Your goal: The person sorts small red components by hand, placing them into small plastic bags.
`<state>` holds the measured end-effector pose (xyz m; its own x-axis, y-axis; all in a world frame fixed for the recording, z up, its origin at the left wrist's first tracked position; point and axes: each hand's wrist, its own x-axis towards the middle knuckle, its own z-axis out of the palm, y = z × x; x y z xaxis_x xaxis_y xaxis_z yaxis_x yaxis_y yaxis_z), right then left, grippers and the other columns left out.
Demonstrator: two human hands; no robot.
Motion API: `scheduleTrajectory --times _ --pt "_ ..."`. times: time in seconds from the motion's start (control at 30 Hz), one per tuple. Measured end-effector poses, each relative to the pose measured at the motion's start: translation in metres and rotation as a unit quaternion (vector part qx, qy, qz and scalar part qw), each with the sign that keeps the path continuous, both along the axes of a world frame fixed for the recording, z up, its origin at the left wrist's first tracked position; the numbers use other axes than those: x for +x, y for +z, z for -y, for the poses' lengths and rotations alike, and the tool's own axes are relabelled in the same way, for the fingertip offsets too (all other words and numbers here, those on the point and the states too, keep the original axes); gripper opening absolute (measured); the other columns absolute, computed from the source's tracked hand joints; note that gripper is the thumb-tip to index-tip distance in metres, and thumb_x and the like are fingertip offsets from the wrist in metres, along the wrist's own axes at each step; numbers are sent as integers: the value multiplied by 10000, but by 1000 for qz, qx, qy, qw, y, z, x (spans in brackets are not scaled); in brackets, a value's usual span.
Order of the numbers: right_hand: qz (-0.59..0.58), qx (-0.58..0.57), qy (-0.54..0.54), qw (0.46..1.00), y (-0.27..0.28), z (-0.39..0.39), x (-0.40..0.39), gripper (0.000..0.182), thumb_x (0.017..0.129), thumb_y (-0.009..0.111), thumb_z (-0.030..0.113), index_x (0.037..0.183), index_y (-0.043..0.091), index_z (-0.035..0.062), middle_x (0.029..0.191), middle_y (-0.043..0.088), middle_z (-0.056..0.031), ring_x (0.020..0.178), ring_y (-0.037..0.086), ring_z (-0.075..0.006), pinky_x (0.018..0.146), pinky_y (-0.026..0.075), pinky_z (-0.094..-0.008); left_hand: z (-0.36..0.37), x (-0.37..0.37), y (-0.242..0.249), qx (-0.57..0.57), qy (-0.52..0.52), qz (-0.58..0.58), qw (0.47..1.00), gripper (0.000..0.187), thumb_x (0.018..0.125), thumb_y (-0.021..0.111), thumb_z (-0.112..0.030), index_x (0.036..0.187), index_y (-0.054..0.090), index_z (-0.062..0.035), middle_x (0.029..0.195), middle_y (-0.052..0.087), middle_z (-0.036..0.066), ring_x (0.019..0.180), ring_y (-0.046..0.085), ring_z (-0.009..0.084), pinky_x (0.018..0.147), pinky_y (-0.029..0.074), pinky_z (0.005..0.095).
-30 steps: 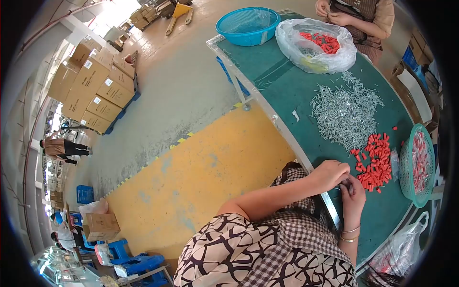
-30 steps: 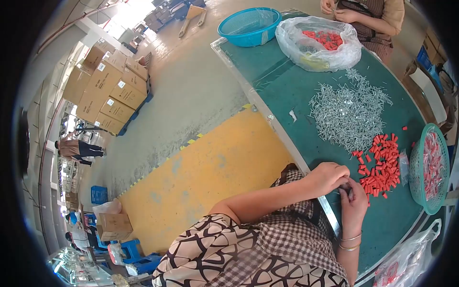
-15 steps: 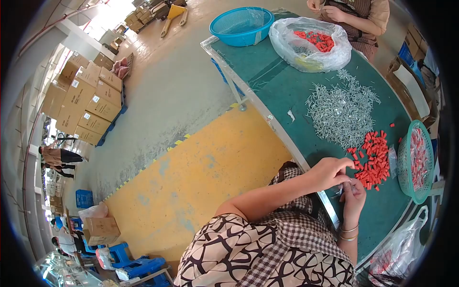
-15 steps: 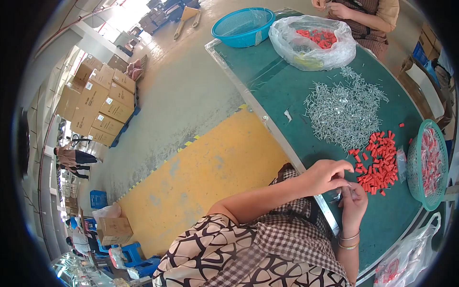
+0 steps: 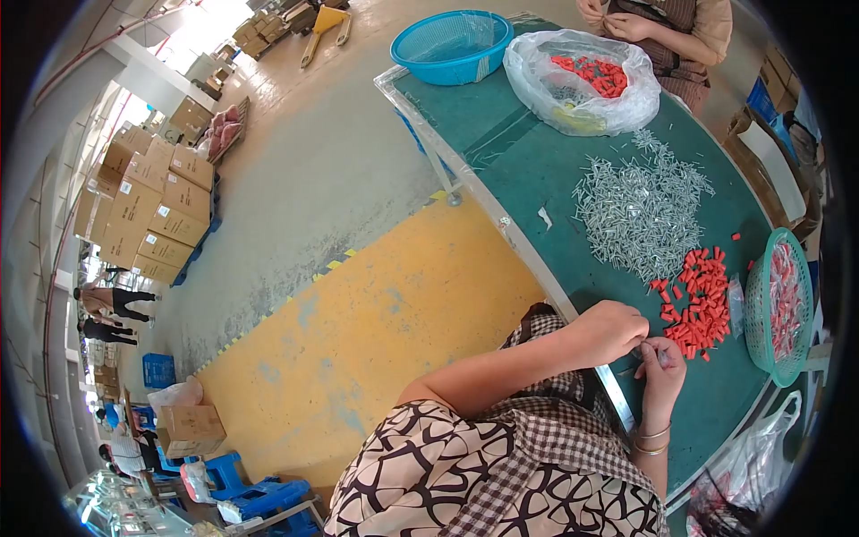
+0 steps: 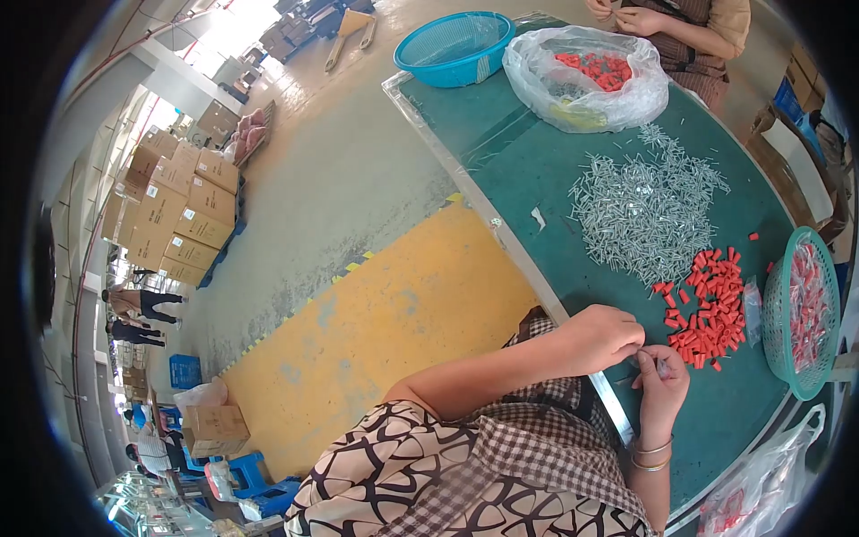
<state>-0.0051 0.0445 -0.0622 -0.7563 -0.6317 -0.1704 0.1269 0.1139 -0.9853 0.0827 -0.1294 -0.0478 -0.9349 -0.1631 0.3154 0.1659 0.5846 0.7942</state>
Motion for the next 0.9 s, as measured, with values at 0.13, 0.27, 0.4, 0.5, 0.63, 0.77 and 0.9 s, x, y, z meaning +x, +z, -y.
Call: scheduleTrajectory --times 0.13,0.27,0.4,0.5,0.63,0.77,0.9 --pt "8 5 -27 1000 6 10 -1 92 914 656 38 987 674 -15 830 638 -24 557 507 -50 472 411 -182 4 -7 -6 71 39 -23 996 75 836 660 -78 858 646 -8 785 635 126 753 636 324 658 499 405" --pt "20 5 -48 999 6 14 -6 144 909 656 30 1039 678 -28 828 644 -27 565 513 -57 488 412 -182 3 -10 -7 123 57 -18 991 82 846 655 -78 863 648 2 786 637 126 751 635 307 662 498 395" --pt "38 -13 -74 996 -4 12 -12 170 909 654 31 1061 673 -41 848 650 -33 570 519 -66 489 405 -186 2 -13 -4 169 72 12 983 98 861 652 -82 864 644 15 789 639 132 725 629 282 647 489 369" --pt "37 -10 -73 997 3 19 -11 160 908 655 33 1048 672 -43 847 650 -32 572 515 -71 492 403 -189 1 -16 -4 206 92 38 973 101 871 646 -78 878 647 23 790 640 129 703 623 250 635 481 345" --pt "69 -20 -63 995 6 23 -13 138 913 656 49 1022 676 -34 827 639 -24 575 504 -64 493 387 -198 1 -19 -5 237 109 38 965 99 877 643 -73 900 658 22 791 644 118 690 617 212 628 475 326" --pt "4 2 -57 998 1 20 -18 105 923 660 85 956 670 -14 757 596 -1 560 477 -55 485 359 -199 2 -22 -5 250 96 57 962 107 871 655 -81 896 662 23 791 646 115 693 617 204 624 473 319" --pt "-51 10 -59 997 6 22 -16 137 938 654 119 853 634 13 675 525 26 541 450 -50 479 345 -193 2 -22 -3 251 90 51 962 114 865 665 -88 887 662 24 791 649 114 703 619 201 634 474 322"
